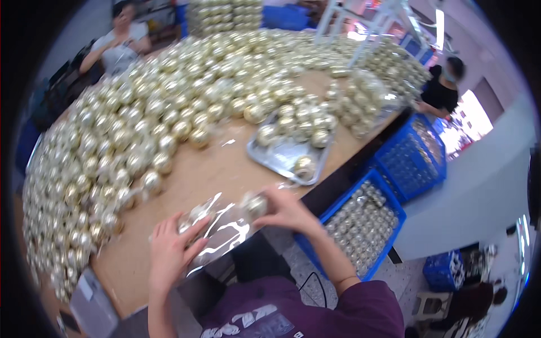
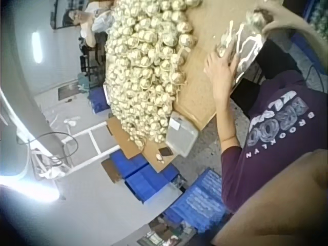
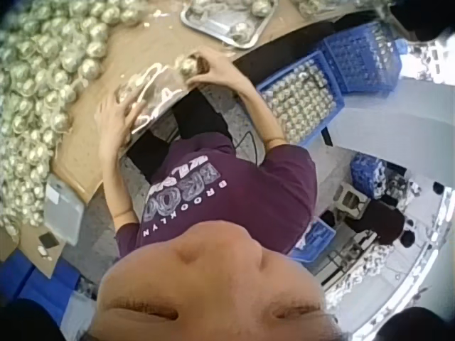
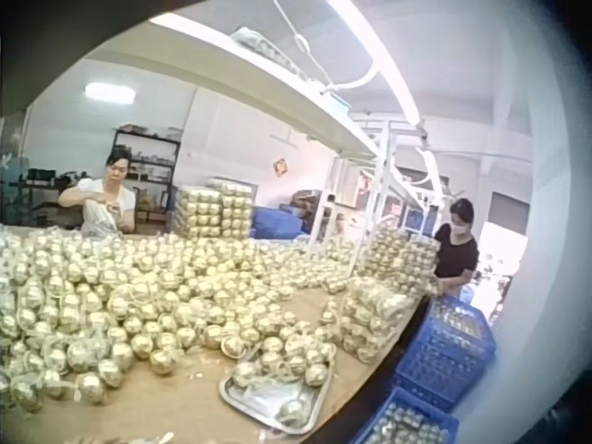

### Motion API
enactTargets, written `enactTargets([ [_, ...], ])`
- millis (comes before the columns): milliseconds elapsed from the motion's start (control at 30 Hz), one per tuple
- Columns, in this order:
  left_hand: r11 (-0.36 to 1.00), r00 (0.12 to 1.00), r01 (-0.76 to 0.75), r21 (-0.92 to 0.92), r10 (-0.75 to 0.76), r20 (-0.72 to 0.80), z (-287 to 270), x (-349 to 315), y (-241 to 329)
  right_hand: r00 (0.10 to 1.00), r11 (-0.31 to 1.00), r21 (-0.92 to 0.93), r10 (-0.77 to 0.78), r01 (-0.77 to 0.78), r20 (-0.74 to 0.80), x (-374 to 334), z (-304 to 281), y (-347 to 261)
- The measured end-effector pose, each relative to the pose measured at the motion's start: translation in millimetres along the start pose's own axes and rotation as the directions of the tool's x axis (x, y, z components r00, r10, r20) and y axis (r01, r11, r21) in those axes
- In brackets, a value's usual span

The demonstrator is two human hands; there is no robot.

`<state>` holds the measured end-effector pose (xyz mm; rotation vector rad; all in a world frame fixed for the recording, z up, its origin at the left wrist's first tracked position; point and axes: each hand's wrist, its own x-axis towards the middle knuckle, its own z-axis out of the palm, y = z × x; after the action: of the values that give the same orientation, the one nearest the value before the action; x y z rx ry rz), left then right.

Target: Packing gold Christmas ornaments into clear plastic bags and arranging them on trays or in boxes.

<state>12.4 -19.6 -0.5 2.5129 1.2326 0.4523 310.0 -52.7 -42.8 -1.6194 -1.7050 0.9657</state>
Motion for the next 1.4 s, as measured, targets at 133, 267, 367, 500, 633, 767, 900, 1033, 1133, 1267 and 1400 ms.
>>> enactTargets([
  [133, 0.999, 0.998, 0.053, 0.01, -0.053, 0.015, -2, -10, -1, 0.875, 0.887, 0.279, -0.433, 0.369, 0.217, 14, 46, -11],
  [267, 0.998, 0.997, 0.065, -0.014, -0.065, 0.044, -2, -5, 11, 0.818, 0.73, 0.671, -0.461, 0.13, 0.343, 27, 52, 10],
  [367, 0.999, 0.997, 0.047, 0.012, -0.047, 0.056, 0, -5, 7, 0.828, 0.695, 0.718, -0.43, 0.049, 0.359, 25, 55, -5],
  [500, 0.999, 0.994, -0.036, 0.011, 0.035, 0.101, -2, 8, 20, 0.826, 0.716, 0.694, -0.435, 0.074, 0.36, 28, 56, -4],
  [633, 0.995, 0.99, -0.103, 0.012, 0.101, 0.095, 1, 17, 33, 0.887, 0.708, 0.703, -0.368, 0.073, 0.279, 22, 56, 3],
  [767, 0.98, 0.897, -0.128, -0.153, 0.048, -0.439, 11, 20, 35, 0.77, 0.724, 0.36, -0.365, 0.588, -0.523, 3, 72, -23],
  [900, 0.937, 0.587, -0.211, -0.278, -0.106, -0.803, 51, 12, 57, 0.685, 0.594, 0.372, -0.477, 0.713, -0.551, 7, 92, -65],
  [1033, 0.84, 0.499, -0.404, -0.362, -0.13, -0.857, 73, 15, 24, 0.522, 0.478, 0.235, -0.658, 0.846, -0.543, 35, 66, -51],
  [1133, 0.784, 0.513, -0.433, -0.445, -0.191, -0.837, 73, 32, 3, 0.617, 0.507, 0.353, -0.611, 0.786, -0.496, 39, 52, -54],
  [1267, 0.701, 0.508, -0.544, -0.461, -0.162, -0.846, 62, 49, -14, 0.681, 0.416, 0.54, -0.482, 0.731, -0.551, 46, 56, -63],
  [1400, 0.646, 0.449, -0.647, -0.404, -0.105, -0.887, 40, 63, -4, 0.691, 0.328, 0.629, -0.516, 0.705, -0.506, 50, 53, -59],
])
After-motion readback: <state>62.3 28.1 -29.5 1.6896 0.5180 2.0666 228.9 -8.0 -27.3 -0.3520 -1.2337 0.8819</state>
